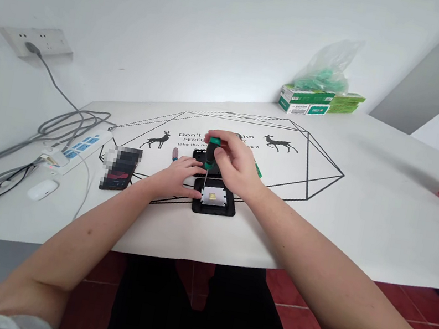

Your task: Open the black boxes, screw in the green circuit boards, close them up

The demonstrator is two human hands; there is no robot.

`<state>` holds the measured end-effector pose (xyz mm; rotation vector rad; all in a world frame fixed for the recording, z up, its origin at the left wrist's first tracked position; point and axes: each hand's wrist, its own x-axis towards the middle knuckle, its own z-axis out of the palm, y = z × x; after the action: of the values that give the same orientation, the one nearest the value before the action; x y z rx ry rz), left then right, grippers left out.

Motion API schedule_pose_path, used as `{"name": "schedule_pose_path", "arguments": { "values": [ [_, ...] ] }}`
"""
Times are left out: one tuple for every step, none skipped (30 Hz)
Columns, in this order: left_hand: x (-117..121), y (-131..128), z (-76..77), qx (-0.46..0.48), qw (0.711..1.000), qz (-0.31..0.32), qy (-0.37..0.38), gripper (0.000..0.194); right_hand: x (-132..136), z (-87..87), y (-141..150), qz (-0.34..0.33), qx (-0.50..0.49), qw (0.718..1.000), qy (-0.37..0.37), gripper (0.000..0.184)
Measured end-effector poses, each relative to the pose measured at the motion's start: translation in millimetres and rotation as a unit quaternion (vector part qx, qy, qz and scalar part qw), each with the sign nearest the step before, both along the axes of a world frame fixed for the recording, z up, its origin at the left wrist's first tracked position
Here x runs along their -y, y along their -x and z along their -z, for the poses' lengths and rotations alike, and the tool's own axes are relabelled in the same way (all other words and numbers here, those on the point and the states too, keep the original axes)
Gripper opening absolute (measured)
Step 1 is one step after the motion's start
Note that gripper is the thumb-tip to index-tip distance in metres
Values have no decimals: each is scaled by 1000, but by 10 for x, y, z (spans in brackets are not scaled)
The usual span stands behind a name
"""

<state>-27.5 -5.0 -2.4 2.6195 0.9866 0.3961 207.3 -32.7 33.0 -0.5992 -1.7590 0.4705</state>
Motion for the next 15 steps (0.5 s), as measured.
{"name": "schedule_pose_path", "arguments": {
  "values": [
    [2, -1, -4, 0, 1000, -1, 0, 69, -9, -3, -13, 11, 15, 1000, -18, 35],
    [4, -2, -6, -1, 1000, -2, 0, 68, -22, -3, -23, 21, 26, 999, -37, 37],
    [5, -2, -8, -4, 1000, -4, 1, 68, -38, 0, -31, 29, 33, 998, -53, 39],
    [5, -2, -8, -6, 1000, -5, 2, 68, -53, 5, -37, 36, 36, 997, -65, 41],
    [5, 0, -6, -8, 1000, -6, 3, 68, -67, 11, -40, 42, 38, 996, -74, 42],
    [4, 1, -4, -10, 1000, -6, 3, 68, -78, 15, -41, 47, 40, 995, -77, 42],
    [3, 3, -2, -10, 1000, -6, 2, 69, -84, 17, -41, 49, 42, 995, -76, 43],
    [2, 5, 0, -8, 1000, -5, 1, 69, -84, 16, -39, 50, 44, 995, -73, 43],
    [2, 6, 2, -6, 1000, -5, 1, 70, -80, 12, -36, 49, 46, 995, -69, 42],
    [2, 7, 2, -4, 1000, -4, 1, 70, -71, 6, -31, 47, 47, 996, -64, 41],
    [2, 6, 1, -2, 1000, -4, 2, 70, -61, -1, -23, 45, 48, 996, -56, 38],
    [2, 5, -2, -2, 1000, -2, 5, 70, -51, -7, -15, 44, 49, 997, -47, 35],
    [2, 3, -5, -2, 1000, 0, 8, 70, -41, -12, -5, 44, 48, 997, -40, 33],
    [1, 2, -8, -2, 1000, 2, 11, 71, -34, -13, 5, 46, 45, 997, -36, 33],
    [0, 1, -11, -2, 1000, 5, 13, 71, -31, -12, 14, 50, 40, 997, -35, 33]
  ]
}}
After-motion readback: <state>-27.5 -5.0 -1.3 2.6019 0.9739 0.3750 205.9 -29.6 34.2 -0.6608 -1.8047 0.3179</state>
